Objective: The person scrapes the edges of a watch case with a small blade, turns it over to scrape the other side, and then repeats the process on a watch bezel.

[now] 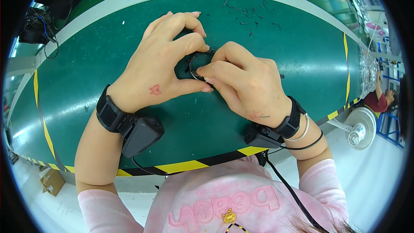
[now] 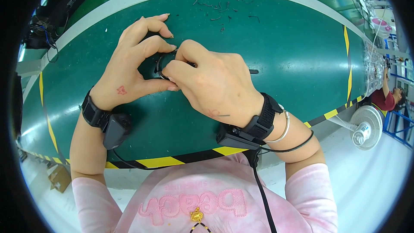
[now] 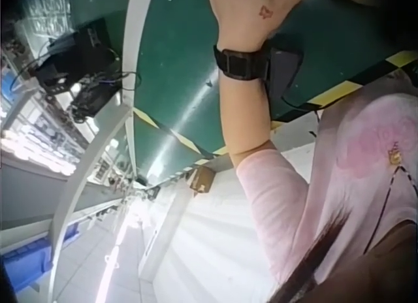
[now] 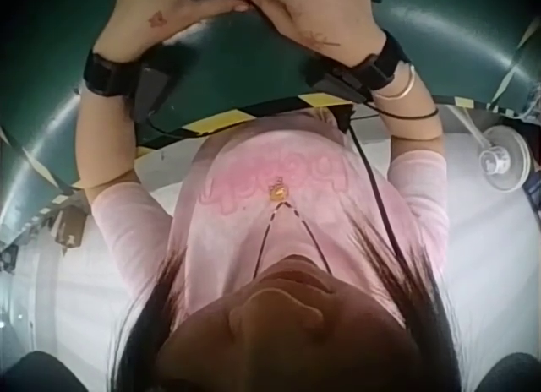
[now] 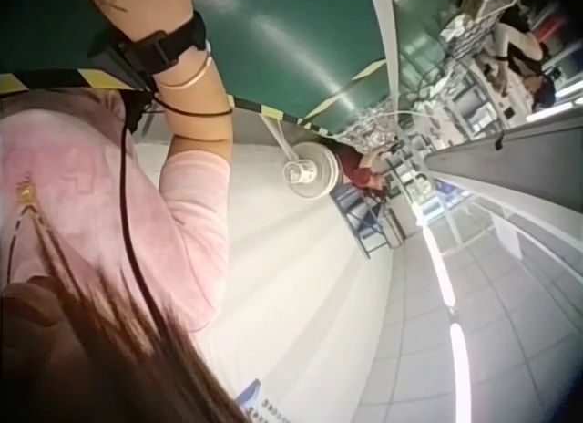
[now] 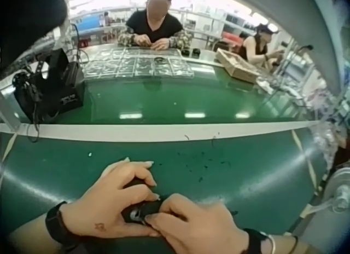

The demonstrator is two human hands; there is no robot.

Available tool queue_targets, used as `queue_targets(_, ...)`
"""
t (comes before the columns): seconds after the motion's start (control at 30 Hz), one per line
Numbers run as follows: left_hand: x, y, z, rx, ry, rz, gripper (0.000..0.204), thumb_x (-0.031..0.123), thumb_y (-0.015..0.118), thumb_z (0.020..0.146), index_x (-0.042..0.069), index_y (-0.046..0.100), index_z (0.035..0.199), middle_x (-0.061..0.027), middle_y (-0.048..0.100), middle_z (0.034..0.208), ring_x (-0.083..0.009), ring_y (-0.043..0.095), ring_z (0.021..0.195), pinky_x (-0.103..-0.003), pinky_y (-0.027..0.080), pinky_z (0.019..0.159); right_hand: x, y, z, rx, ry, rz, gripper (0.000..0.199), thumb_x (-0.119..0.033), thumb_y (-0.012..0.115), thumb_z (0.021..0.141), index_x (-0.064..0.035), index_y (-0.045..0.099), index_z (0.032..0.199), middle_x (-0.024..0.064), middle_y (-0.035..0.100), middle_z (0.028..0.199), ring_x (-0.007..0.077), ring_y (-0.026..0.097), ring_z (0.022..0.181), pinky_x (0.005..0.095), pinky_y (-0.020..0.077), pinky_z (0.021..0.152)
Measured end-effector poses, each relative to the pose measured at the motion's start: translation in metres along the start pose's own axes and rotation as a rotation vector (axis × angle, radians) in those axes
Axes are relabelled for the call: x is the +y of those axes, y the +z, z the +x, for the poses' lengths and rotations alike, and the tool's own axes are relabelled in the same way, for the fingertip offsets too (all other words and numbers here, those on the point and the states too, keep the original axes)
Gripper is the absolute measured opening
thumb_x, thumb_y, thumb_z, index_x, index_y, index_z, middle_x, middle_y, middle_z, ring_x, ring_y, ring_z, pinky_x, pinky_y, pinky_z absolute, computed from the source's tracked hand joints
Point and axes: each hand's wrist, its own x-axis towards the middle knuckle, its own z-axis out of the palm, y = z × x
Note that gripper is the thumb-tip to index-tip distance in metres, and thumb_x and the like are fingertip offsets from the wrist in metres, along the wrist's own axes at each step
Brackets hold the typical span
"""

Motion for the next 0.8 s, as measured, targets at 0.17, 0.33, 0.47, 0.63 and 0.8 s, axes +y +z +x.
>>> queue_targets(0.17, 0.0022, 0.0007, 0.0008, -0.004, -0.006, -0.007, 0.052, 0.025, 0.096, 0.068, 0.01, 0.068, 0.109, -0.0068, 0.057, 0.125, -0.0352, 0.051, 0.142, -0.058, 0.033, 0.122, 0.0009, -0.0055, -0.0046, -0.041, 0.005, 0.0, 0.018, -0.005, 0.079, 0.085, -0.0157, 0.078, 0.1, 0.0018, 0.063, 0.091, 0.021, 0.066, 0.067, 0.0327, 0.0515, 0.054)
queue_targets(0.33, -0.001, -0.0013, 0.0004, -0.025, 0.003, 0.019, 0.057, 0.026, 0.098, 0.064, 0.01, 0.067, 0.108, -0.0072, 0.056, 0.132, -0.0365, 0.047, 0.145, -0.051, 0.034, 0.118, -0.0017, -0.0011, 0.0023, -0.013, 0.034, -0.005, 0.019, -0.005, 0.079, 0.085, -0.0158, 0.078, 0.101, 0.0021, 0.064, 0.092, 0.0216, 0.066, 0.068, 0.0327, 0.052, 0.054)
queue_targets(0.47, -0.0017, 0.0002, -0.001, -0.021, -0.005, 0.015, 0.057, 0.026, 0.098, 0.064, 0.01, 0.067, 0.109, -0.0072, 0.057, 0.131, -0.0364, 0.047, 0.145, -0.051, 0.034, 0.118, -0.0021, 0.0003, 0.0014, 0.009, 0.033, -0.018, 0.02, -0.005, 0.079, 0.085, -0.0158, 0.078, 0.101, 0.0021, 0.064, 0.092, 0.0217, 0.066, 0.068, 0.0329, 0.0522, 0.054)
queue_targets(0.63, -0.0003, -0.0002, 0.0001, -0.021, -0.006, 0.008, 0.057, 0.025, 0.098, 0.064, 0.01, 0.067, 0.109, -0.0071, 0.057, 0.131, -0.0364, 0.048, 0.145, -0.052, 0.034, 0.119, 0.0012, -0.0041, 0.0003, -0.028, -0.008, -0.012, 0.02, -0.005, 0.08, 0.084, -0.0159, 0.078, 0.101, 0.002, 0.063, 0.091, 0.0211, 0.066, 0.067, 0.033, 0.052, 0.054)
queue_targets(0.8, -0.0012, 0.0003, -0.0015, -0.023, -0.005, 0.015, 0.057, 0.024, 0.098, 0.064, 0.01, 0.067, 0.109, -0.0068, 0.057, 0.131, -0.0364, 0.048, 0.145, -0.052, 0.034, 0.119, -0.0008, -0.0006, 0.0021, -0.006, -0.007, -0.036, 0.02, -0.006, 0.079, 0.083, -0.0162, 0.078, 0.101, 0.0015, 0.063, 0.09, 0.0201, 0.065, 0.066, 0.0326, 0.0512, 0.053)
